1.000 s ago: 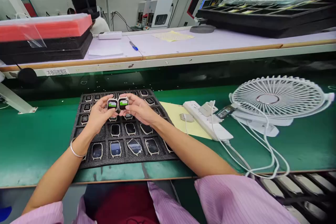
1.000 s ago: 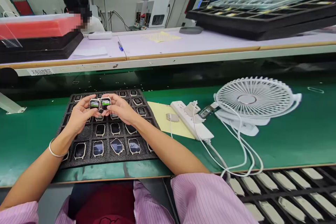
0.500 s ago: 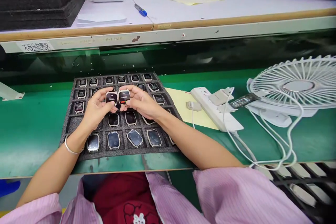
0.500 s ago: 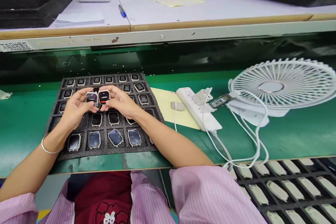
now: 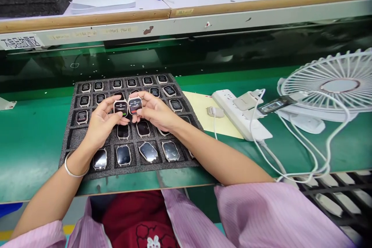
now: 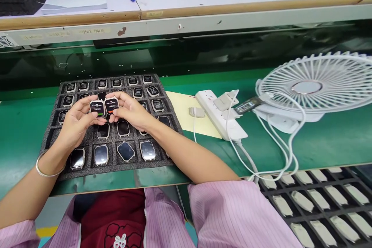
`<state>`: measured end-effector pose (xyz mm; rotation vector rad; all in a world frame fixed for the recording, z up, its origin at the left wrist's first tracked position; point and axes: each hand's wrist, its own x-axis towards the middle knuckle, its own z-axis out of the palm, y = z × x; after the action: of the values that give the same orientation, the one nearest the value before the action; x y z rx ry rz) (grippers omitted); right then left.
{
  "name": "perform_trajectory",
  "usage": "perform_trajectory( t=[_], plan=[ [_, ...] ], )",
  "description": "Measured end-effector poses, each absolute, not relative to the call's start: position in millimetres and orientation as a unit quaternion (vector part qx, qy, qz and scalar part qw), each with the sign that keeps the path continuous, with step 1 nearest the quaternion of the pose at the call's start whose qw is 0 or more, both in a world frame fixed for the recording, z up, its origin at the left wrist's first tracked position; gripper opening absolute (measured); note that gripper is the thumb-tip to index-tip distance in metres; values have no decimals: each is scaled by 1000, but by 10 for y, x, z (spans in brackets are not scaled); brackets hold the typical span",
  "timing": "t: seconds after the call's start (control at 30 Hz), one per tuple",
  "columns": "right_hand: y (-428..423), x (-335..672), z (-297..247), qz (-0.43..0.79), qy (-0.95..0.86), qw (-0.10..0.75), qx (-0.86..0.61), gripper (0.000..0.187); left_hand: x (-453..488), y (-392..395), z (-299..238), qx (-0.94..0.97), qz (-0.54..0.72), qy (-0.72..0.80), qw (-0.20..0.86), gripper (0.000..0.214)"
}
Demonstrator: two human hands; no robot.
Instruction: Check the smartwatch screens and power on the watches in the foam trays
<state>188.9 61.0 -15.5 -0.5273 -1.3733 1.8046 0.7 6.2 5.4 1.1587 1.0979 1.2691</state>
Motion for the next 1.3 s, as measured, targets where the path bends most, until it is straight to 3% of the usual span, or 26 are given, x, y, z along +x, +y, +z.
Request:
perform_trajectory(
  t=[0.4,0.7,1.3],
  plan=[
    [621,1889,-205,764,-481,366,-227,45,22,106,62,372,538,504,564,55],
    [599,1889,-189,757,-492,367,-224,39,31,92,49,394,537,499,554,44],
    [617,1881,-214,734,-509,375,-246,35,27,69,27,418,519,509,545,42]
  ],
)
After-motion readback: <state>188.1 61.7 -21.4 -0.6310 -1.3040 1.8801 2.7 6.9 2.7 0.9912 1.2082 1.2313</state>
